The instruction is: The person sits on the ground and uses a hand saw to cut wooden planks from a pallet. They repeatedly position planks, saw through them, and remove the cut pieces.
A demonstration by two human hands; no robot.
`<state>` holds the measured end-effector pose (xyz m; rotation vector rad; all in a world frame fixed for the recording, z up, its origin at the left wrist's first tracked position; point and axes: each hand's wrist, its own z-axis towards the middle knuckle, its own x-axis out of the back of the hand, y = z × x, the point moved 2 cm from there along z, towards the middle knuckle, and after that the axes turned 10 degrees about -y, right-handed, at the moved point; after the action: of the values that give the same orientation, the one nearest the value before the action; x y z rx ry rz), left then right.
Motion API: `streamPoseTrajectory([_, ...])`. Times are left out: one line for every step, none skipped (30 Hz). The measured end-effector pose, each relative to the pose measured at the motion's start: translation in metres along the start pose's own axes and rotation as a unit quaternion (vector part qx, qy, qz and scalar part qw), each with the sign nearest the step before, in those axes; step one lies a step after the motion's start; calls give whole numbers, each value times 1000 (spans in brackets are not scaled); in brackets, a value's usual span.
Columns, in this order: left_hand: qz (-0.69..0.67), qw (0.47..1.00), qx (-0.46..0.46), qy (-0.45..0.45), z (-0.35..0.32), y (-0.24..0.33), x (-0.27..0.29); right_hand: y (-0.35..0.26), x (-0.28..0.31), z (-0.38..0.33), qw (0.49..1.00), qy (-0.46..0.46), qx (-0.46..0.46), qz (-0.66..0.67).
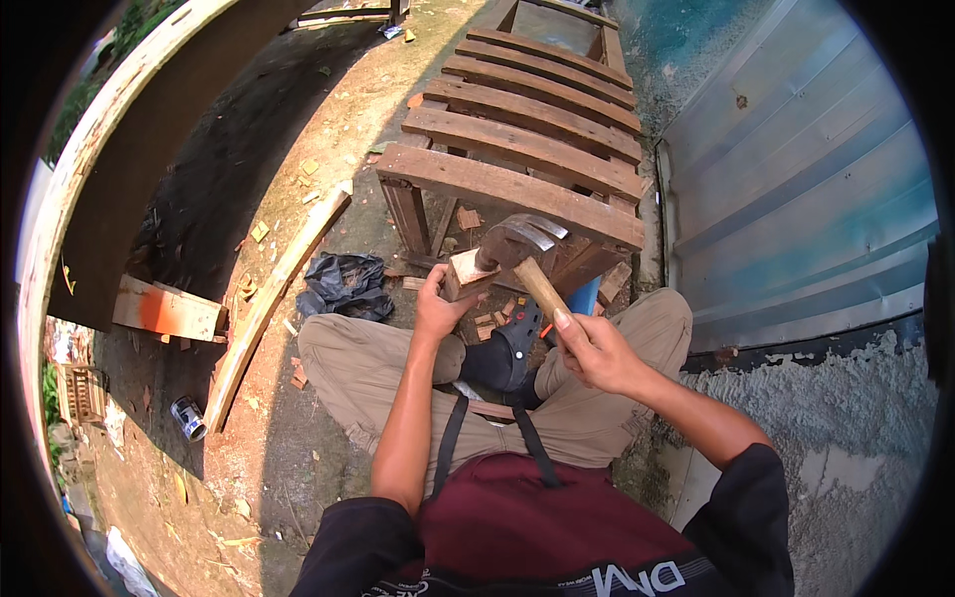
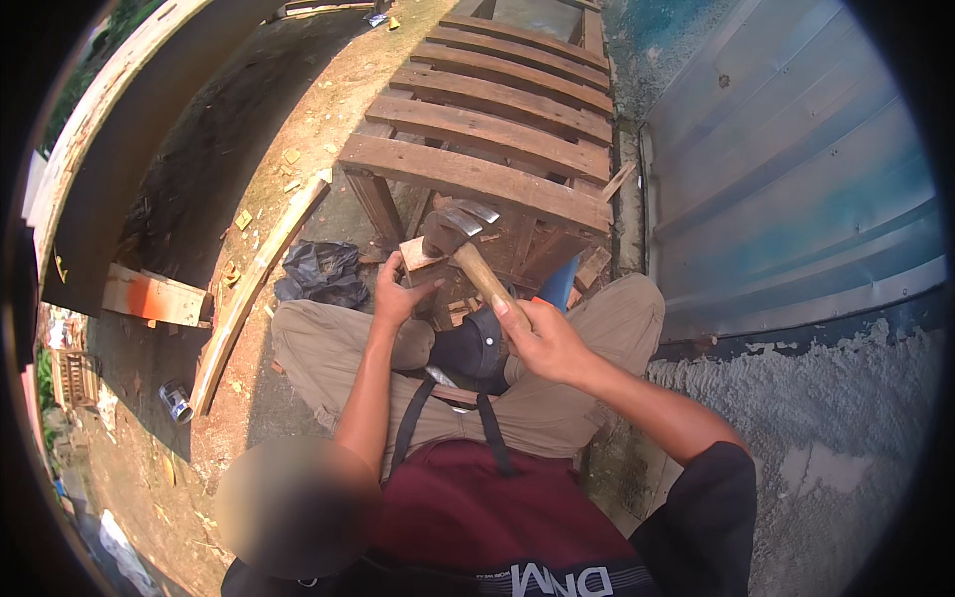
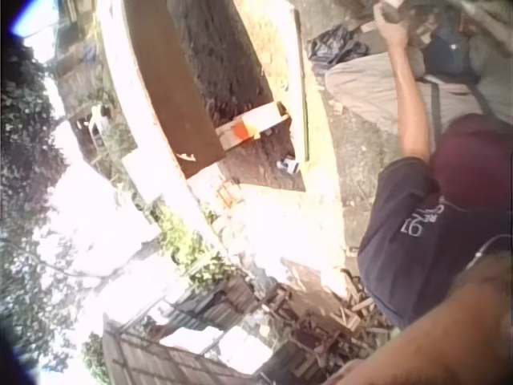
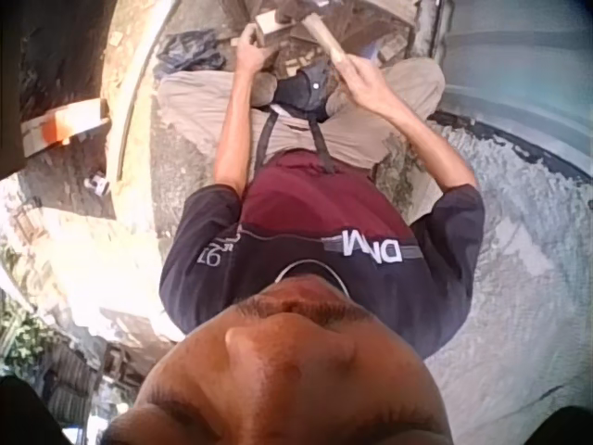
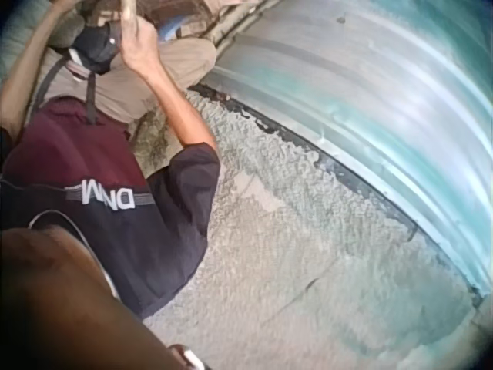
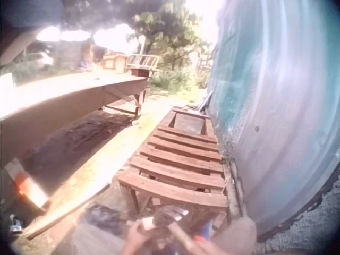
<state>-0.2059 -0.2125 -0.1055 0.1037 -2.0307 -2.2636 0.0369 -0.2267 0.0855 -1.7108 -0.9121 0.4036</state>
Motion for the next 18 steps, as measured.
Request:
streamPoseTrajectory([31,999,-21,10,4,4,4,-9,4,-4,996,-37,-77,18])
streamPoseTrajectory([49,998,-25,12,7,8,7,-28,9,-10,998,-23,-52,20])
streamPoseTrajectory([67,997,-26,16,4,10,10,-51,14,-18,999,-12,-28,22])
streamPoseTrajectory([88,996,-21,19,-3,11,13,-73,19,-24,999,-7,27,26])
streamPoseTrajectory([94,995,-3,27,-4,13,14,-90,22,-30,996,8,79,51])
streamPoseTrajectory([96,995,-4,31,-4,12,18,-110,19,-32,988,38,131,73])
streamPoseTrajectory([94,995,-4,27,-3,8,17,-123,21,-34,977,43,187,88])
streamPoseTrajectory([93,995,-4,25,-5,5,17,-122,20,-27,962,48,253,96])
streamPoseTrajectory([87,996,-12,21,-4,3,13,-115,18,-15,940,56,321,100])
streamPoseTrajectory([81,996,-18,18,-4,1,10,-101,13,-3,914,62,387,105])
streamPoseTrajectory([66,997,-26,5,-2,0,-1,-72,7,2,911,52,395,107])
streamPoseTrajectory([68,997,-19,3,-1,1,-5,-30,-1,3,962,49,267,30])
streamPoseTrajectory([70,997,-12,0,-2,4,-10,3,-6,0,989,47,131,-47])
streamPoseTrajectory([79,997,-6,3,-2,6,-8,20,-5,1,995,-66,-74,-3])
streamPoseTrajectory([91,996,1,0,-6,6,-4,14,-5,-4,994,-65,-89,25])
streamPoseTrajectory([102,995,3,0,-6,7,0,-3,-3,-9,992,-63,-103,47])
streamPoseTrajectory([111,994,5,-1,-5,7,3,-21,-1,-12,994,-49,-84,57])
streamPoseTrajectory([105,994,3,-1,-12,6,3,-37,-1,-18,994,-36,-72,75])
